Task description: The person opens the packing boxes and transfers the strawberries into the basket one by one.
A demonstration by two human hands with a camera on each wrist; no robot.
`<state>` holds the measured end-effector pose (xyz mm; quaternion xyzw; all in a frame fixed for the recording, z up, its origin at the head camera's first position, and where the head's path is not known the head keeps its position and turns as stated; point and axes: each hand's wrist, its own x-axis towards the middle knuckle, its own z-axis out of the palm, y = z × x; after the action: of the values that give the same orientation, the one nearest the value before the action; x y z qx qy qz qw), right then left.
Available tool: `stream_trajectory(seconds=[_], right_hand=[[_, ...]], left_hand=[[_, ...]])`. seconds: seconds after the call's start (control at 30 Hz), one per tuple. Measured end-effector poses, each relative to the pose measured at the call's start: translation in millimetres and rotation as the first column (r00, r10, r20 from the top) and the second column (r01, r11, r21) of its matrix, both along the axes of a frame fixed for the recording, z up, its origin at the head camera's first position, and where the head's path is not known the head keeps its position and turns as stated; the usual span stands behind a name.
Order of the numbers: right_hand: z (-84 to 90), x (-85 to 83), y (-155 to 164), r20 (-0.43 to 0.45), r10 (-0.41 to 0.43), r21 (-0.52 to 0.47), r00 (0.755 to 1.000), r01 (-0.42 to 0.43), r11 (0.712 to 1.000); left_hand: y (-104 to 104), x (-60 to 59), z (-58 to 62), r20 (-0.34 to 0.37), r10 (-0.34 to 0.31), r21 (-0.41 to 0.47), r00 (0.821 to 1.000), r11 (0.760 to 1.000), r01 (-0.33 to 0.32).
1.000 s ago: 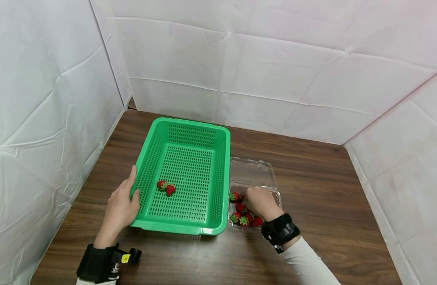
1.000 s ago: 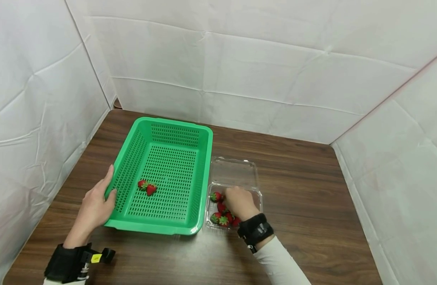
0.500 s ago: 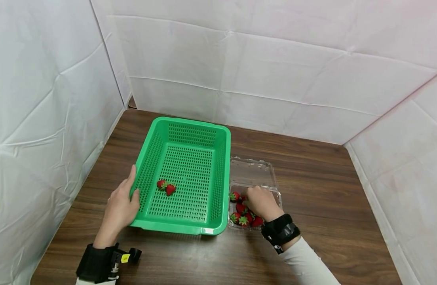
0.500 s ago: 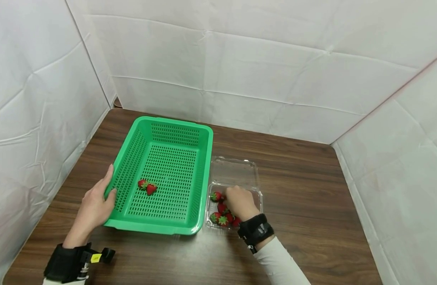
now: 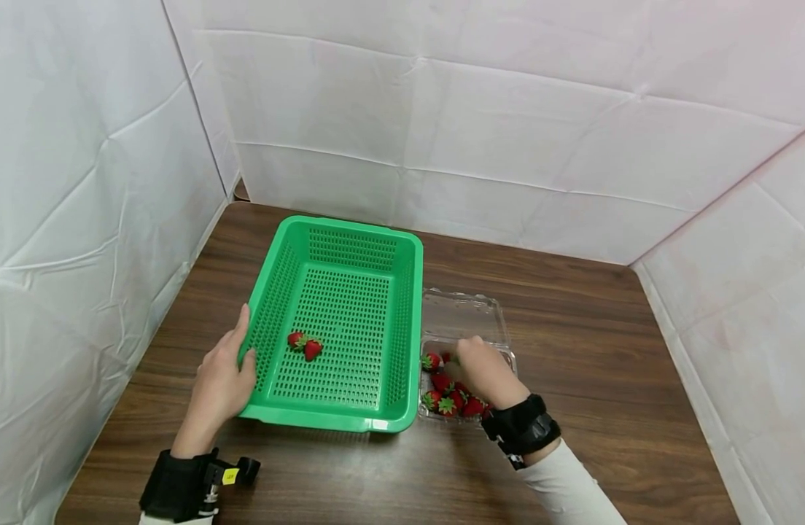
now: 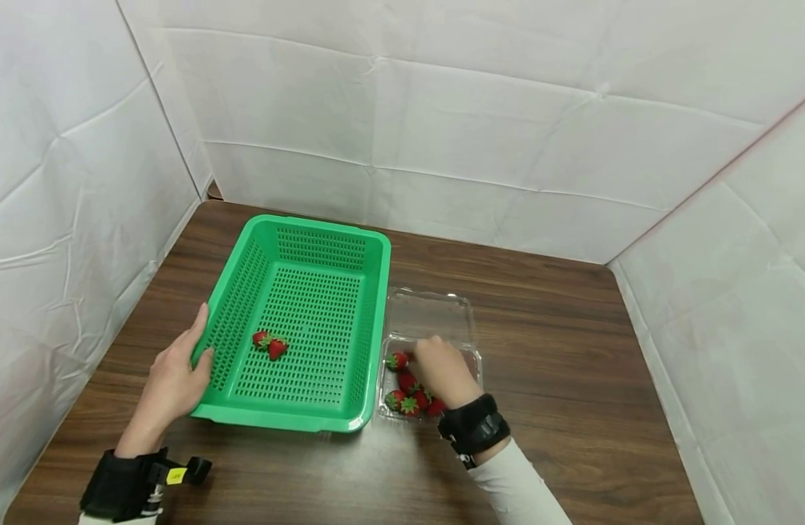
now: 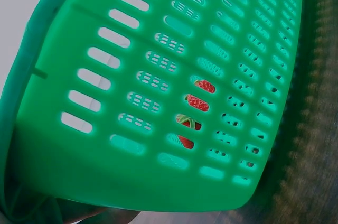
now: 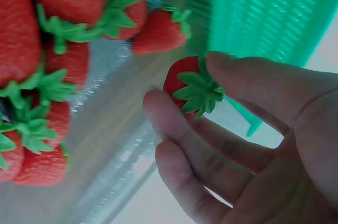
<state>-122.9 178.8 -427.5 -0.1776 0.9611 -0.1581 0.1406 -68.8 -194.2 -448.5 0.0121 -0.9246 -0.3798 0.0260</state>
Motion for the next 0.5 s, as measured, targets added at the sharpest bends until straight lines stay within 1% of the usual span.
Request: stream_trajectory(seconds=[0.07,0.17,0.27,0.4,0.5], right_hand=[[5.2,1.2,-1,-0.007,0.014,-0.028,1.000,-0.014,1.000],[12.5,3.5,-4,-0.066,0.050,-0.033,0.997,-0.052,0.998],[19.6,6.5,-7,-0.131,0.086,-0.030,0.988,-0.090,0.995],[29.6,10.4,-12,-0.192,0.112,-0.059,0.975,-0.125,0.990],[36.4,12.7,-15,-0.245,0.130,-0.078,0.961,-0.153,0.985]], left_hand=[[0,0.1,-0.1,-0.001,0.002,0.000,1.000,1.000,-0.002],[0,-0.2,-0.3,-0.006,0.005,-0.003,1.000,1.000,-0.005],[0,-0.3,-0.4,-0.008,0.005,-0.006,1.000,1.000,-0.005],[0,-0.2,-0.1,-0.003,0.003,-0.007,1.000,1.000,-0.003],[0,-0.3,0.2,0.001,0.002,-0.008,1.000,1.000,-0.002]])
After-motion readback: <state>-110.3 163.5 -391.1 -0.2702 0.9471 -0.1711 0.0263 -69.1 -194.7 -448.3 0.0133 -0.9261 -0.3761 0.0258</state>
